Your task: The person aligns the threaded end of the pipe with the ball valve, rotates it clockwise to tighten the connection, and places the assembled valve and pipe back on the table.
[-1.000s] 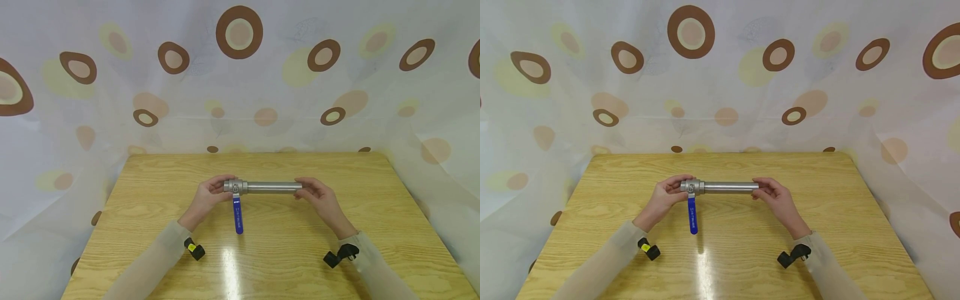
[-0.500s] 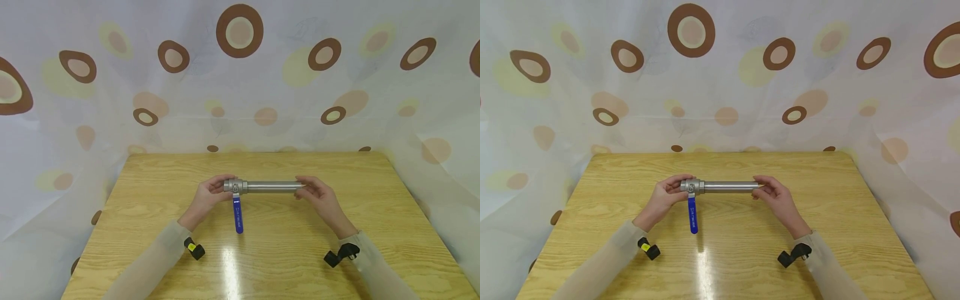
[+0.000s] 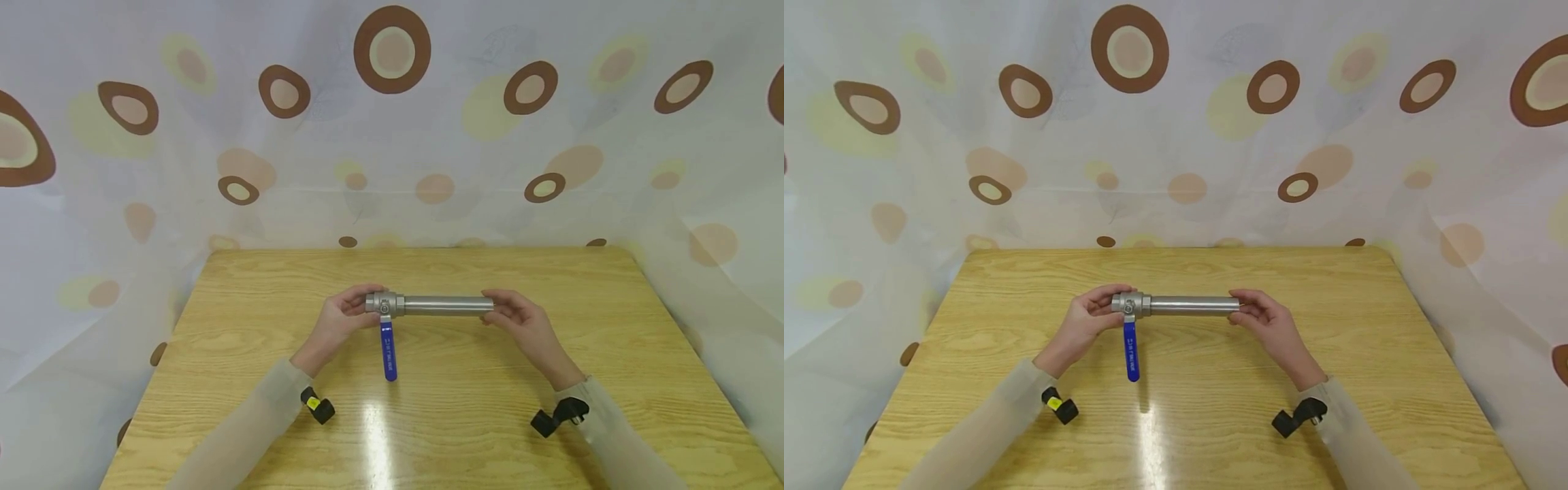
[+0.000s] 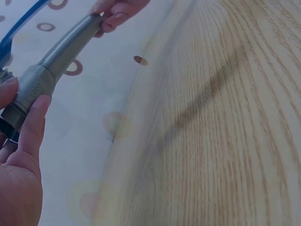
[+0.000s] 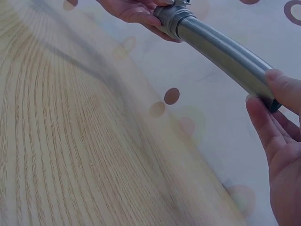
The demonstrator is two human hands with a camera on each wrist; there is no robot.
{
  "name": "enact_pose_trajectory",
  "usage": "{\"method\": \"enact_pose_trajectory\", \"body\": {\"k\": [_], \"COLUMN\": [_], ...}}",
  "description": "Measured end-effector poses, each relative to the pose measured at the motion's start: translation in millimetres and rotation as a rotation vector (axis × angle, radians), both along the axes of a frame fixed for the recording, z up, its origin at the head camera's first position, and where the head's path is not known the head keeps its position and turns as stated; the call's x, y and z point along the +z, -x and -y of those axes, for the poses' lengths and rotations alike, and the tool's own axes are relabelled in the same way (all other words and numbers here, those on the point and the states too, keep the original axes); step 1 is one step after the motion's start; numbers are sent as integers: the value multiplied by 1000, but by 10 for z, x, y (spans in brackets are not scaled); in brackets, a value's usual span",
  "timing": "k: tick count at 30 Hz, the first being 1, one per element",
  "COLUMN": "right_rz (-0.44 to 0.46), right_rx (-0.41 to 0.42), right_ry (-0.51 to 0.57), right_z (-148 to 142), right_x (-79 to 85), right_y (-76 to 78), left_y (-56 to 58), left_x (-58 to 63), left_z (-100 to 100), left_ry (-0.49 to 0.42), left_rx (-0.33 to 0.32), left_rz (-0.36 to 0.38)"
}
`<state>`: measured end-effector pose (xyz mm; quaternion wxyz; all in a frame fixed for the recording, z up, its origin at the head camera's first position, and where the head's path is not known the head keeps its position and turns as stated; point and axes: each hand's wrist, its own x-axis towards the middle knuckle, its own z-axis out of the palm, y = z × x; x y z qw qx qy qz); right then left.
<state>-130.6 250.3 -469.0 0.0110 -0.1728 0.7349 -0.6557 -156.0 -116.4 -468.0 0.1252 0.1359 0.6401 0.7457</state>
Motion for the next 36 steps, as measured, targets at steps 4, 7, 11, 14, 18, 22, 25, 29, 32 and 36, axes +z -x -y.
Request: {"method": "enact_pose_trajectory", "body": {"k": [4, 7, 11, 14, 18, 22, 25, 29, 32, 36], "right_rz": [5, -3, -5, -5, -14, -36, -44, -38, -38, -42], "right_rx": [33, 4, -33, -5, 29, -6, -8, 27, 20, -28], "right_ry": [28, -5, -36, -1, 29, -6, -4, 35, 26, -28], "right_z": [-7, -5, 0, 4, 11, 15, 18, 23, 25, 18], "right_x": [-1, 6, 15, 22, 28, 23, 14, 13, 19, 17], "right_y": [-7, -10, -7, -7, -7, 1, 7, 8, 3, -2], "left_y": [-2, -3, -7, -6, -7, -8, -3, 2, 0, -1], "left_x": [-5, -3, 12, 18, 27, 22, 15, 16, 20, 17], "left_z": [-7, -11, -15, -17, -15, -6, -5, -10, -12, -15], "left_ry": [2, -6, -17, -17, -14, -13, -10, -17, -18, -14], "left_rx": [-4, -2, -6, -5, 4, 1, -6, -8, -6, -5], "left_rz": [-6, -4, -2, 0, 6, 13, 10, 4, 3, 4]}}
